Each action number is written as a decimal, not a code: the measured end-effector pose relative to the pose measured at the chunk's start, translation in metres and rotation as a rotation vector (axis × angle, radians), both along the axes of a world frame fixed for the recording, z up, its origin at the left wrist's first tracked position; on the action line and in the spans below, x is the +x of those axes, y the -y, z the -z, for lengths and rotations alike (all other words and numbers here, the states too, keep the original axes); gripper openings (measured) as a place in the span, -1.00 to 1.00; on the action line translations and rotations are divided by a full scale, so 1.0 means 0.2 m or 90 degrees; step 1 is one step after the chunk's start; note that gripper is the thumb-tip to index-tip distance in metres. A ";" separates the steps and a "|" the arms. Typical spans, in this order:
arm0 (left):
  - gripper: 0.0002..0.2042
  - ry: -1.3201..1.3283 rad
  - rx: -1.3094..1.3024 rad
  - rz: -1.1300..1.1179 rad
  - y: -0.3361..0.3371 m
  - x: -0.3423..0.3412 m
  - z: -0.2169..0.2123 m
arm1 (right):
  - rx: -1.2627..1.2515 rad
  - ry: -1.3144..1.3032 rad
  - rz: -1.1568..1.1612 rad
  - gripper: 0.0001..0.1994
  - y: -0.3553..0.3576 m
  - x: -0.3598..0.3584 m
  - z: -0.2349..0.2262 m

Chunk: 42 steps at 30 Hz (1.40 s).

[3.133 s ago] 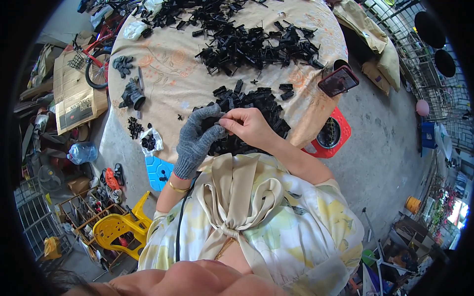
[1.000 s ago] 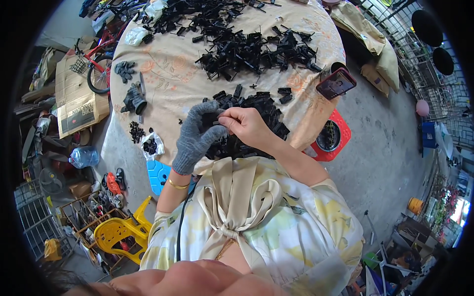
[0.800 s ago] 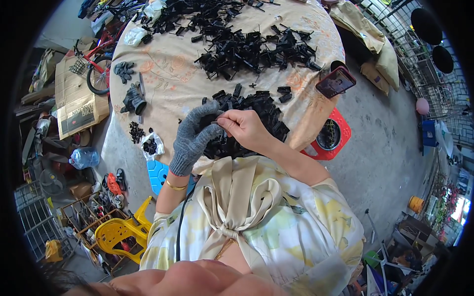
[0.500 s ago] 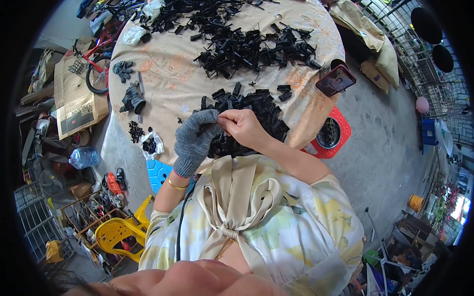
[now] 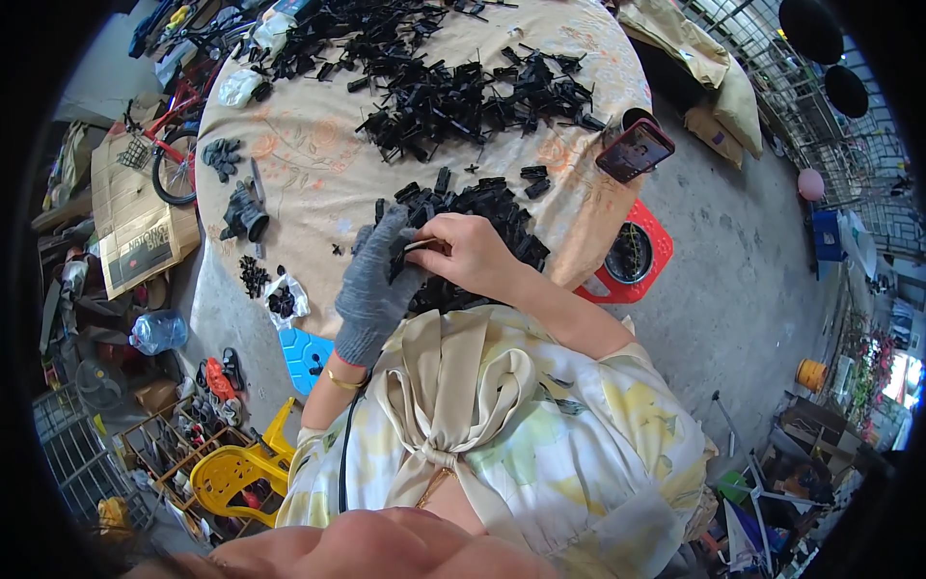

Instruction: The person is sorting and inspecting a large pile of small black plastic components on a round table.

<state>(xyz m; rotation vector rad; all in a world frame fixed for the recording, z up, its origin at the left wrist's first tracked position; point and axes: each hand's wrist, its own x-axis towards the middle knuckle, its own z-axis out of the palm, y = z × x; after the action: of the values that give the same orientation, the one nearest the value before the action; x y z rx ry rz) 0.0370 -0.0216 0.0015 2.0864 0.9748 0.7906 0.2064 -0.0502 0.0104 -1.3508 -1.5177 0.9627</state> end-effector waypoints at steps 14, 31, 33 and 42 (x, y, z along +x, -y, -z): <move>-0.76 0.285 -0.786 0.130 0.00 -0.04 -0.08 | -0.087 -0.304 -0.233 -0.85 0.00 0.11 0.00; -0.64 0.276 -0.361 -0.033 0.06 -0.02 -0.05 | -0.104 -0.128 -0.054 -0.90 0.08 -0.01 -0.06; -0.66 0.257 -0.283 -0.027 0.07 -0.02 -0.05 | -0.117 -0.106 -0.051 -0.90 0.08 -0.01 -0.08; -0.71 0.114 0.037 0.017 0.03 -0.02 0.00 | -0.286 -0.269 -0.091 -0.89 0.04 -0.02 0.08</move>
<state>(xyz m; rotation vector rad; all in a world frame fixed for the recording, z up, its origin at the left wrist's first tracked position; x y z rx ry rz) 0.0325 -0.0285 0.0021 2.0329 0.8348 0.9842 0.2034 -0.0573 -0.0054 -1.2385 -1.1229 1.6377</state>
